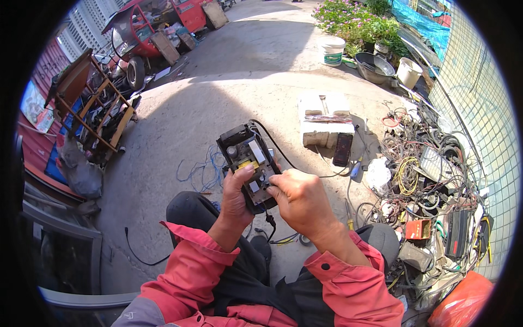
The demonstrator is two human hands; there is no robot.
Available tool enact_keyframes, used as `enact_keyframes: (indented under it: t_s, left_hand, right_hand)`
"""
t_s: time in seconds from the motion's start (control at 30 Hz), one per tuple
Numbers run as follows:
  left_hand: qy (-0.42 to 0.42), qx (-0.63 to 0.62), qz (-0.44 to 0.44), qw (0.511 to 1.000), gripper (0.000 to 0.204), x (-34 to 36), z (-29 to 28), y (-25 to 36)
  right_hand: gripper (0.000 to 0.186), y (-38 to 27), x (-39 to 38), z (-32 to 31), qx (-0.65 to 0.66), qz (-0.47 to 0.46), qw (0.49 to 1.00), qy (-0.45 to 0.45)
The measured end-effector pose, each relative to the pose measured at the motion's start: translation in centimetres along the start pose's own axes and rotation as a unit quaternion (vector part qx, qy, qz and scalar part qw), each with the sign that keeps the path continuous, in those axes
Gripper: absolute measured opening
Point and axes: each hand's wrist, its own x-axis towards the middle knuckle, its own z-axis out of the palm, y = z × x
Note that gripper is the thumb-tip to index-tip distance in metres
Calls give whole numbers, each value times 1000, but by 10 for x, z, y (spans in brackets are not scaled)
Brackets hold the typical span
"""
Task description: The person sits on the ground and uses a soldering iron to work on a green circuit board. They then insert the board into a black plastic housing and connect wires to the internal components.
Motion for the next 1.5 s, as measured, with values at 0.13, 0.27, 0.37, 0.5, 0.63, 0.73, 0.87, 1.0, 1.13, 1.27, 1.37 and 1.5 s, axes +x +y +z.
enact_keyframes:
  t_s: [0.13,0.27,0.37,0.5,0.63,0.73,0.87,1.0,1.13,1.27,1.37,1.5]
  left_hand:
    - [8,11,1,1000,41,0,1,0]
    - [10,9,-3,1000,40,0,-1,0]
    - [11,15,-6,1000,41,1,-2,-1]
    - [3,17,1,1000,42,1,-2,-1]
    - [5,12,-3,1000,42,1,-2,0]
    - [8,7,-3,1000,43,2,-1,-1]
    - [8,-5,-13,1000,45,1,-2,3]
    - [13,-16,-11,1000,45,0,3,5]
    - [1,-21,-20,1000,48,-3,14,10]
    - [10,0,-28,1000,52,-4,18,11]
    - [15,17,-32,999,54,-4,20,10]
    - [4,-41,-43,998,50,-2,19,10]
  right_hand:
    - [12,3,-1,1,-13,3,1000,1]
    - [12,3,0,0,7,15,1000,-8]
    - [11,4,0,0,21,24,999,-10]
    - [11,6,0,0,19,14,1000,-7]
    - [14,4,1,-2,39,36,999,-11]
    - [17,7,2,-7,81,68,994,-10]
    - [17,14,7,-23,110,125,986,26]
    - [15,50,12,-45,131,229,960,96]
    - [19,100,23,-71,132,282,941,129]
    - [18,117,32,-70,115,271,950,109]
    - [16,105,39,-59,191,274,942,18]
    - [17,136,48,-48,192,303,932,-47]
